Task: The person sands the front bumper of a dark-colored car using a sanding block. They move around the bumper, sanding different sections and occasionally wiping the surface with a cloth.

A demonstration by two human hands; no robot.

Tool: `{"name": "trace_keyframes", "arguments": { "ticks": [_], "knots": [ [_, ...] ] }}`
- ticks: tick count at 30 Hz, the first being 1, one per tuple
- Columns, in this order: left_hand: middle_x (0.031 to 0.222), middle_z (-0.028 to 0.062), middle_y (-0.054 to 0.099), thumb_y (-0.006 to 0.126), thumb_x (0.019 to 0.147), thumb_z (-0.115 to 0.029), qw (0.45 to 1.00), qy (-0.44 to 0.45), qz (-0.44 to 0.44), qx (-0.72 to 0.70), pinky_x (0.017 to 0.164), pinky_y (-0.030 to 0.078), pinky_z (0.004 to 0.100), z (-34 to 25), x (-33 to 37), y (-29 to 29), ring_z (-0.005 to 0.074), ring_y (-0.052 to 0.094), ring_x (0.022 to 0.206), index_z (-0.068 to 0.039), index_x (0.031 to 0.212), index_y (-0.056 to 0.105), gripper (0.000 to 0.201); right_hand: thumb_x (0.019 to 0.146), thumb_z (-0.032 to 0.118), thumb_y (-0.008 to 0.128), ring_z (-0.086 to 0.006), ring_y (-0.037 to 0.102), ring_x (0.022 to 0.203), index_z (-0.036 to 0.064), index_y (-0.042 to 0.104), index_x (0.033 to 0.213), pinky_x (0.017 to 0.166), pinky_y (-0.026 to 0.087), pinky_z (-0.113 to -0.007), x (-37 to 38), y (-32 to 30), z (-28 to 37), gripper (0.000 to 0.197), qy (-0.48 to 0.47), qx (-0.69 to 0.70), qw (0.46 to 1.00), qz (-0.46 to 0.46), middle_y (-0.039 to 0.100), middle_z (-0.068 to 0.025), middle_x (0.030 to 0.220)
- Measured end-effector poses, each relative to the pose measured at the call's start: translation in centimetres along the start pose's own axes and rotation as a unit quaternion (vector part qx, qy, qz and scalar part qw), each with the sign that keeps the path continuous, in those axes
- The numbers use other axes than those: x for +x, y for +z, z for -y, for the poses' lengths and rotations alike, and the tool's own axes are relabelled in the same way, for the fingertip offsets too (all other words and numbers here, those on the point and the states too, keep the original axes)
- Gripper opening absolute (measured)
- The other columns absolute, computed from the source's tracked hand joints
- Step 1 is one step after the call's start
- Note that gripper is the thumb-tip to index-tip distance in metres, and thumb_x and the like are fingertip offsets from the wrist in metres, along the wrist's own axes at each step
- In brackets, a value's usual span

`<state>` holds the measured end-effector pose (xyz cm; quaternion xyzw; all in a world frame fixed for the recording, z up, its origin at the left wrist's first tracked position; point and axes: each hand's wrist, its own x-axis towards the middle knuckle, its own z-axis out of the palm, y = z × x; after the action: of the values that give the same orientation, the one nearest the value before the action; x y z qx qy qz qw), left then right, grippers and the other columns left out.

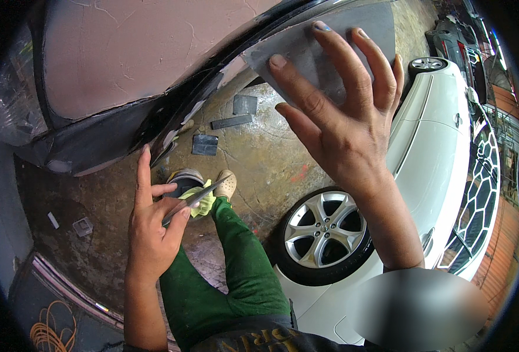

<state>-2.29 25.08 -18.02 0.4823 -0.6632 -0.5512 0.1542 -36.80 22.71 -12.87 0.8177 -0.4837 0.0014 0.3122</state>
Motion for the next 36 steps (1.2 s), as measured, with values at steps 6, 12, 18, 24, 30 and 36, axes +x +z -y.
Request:
{"name": "trace_keyframes", "arguments": {
  "ticks": [6,12,18,24,30,36],
  "knots": [
    [0.172,0.0158,0.014,0.063,0.084,0.005,1.0,0.01,0.009,0.012,0.098,0.056,0.0385,0.4,0.0,0.1,0.0255,0.061,0.11,0.006,0.157,0.031,0.08,0.073,0.035,0.09,-0.0356,0.034,0.146,0.0433,0.064,0.137,0.119,0.029,-0.056,-1.1,0.7,-1.2,0.07,0.042,0.026,0.998,-0.035,0.043,-0.006,0.157],
    [0.172,0.0163,0.015,0.063,0.084,0.004,0.999,0.013,0.011,0.031,0.096,0.056,0.0376,0.1,0.0,-0.3,0.0259,0.061,0.109,0.012,0.14,0.052,0.058,0.074,0.03,0.09,-0.037,0.037,0.145,0.0233,0.063,0.14,0.118,0.032,-0.051,-0.6,-2.2,2.3,0.072,0.21,0.243,0.947,0.012,0.042,-0.0159,0.157],
    [0.172,0.0168,0.016,0.064,0.084,0.003,1.0,0.006,0.01,0.019,0.096,0.055,0.0364,-0.3,0.2,-0.1,0.0252,0.062,0.106,0.012,0.137,0.055,0.054,0.071,0.022,0.088,-0.042,0.039,0.14,0.0171,0.063,0.139,0.114,0.034,-0.053,-0.7,-1.1,5.6,0.072,0.308,0.391,0.867,-0.03,0.044,-0.0204,0.152],
    [0.172,0.0166,0.016,0.065,0.085,0.002,1.0,0.005,0.021,0.005,0.095,0.054,0.0352,-0.4,0.3,-0.4,0.0238,0.062,0.104,0.013,0.138,0.054,0.056,0.073,0.023,0.087,-0.042,0.04,0.139,0.017,0.063,0.139,0.114,0.033,-0.052,0.1,0.0,6.5,0.07,0.318,0.4,0.855,-0.085,0.044,-0.0204,0.152],
    [0.172,0.0185,0.018,0.066,0.084,0.002,0.999,0.008,0.022,0.022,0.096,0.053,0.0362,-0.3,0.1,-0.7,0.0242,0.062,0.101,0.012,0.128,0.062,0.046,0.073,0.027,0.086,-0.041,0.04,0.139,0.0222,0.066,0.136,0.114,0.032,-0.054,-1.4,-0.1,8.3,0.066,0.29,0.432,0.854,0.002,0.047,-0.0176,0.15],
    [0.17,0.0205,0.021,0.067,0.085,0.001,0.999,0.038,0.021,0.009,0.1,0.052,0.0371,-0.5,-0.9,-1.9,0.0276,0.064,0.109,0.005,0.124,0.065,0.04,0.083,0.028,0.08,-0.0417,0.038,0.144,0.0138,0.056,0.146,0.119,0.03,-0.051,-6.3,-5.1,12.8,0.069,0.391,0.596,0.688,0.137,0.04,-0.0206,0.156]
  ]
}}
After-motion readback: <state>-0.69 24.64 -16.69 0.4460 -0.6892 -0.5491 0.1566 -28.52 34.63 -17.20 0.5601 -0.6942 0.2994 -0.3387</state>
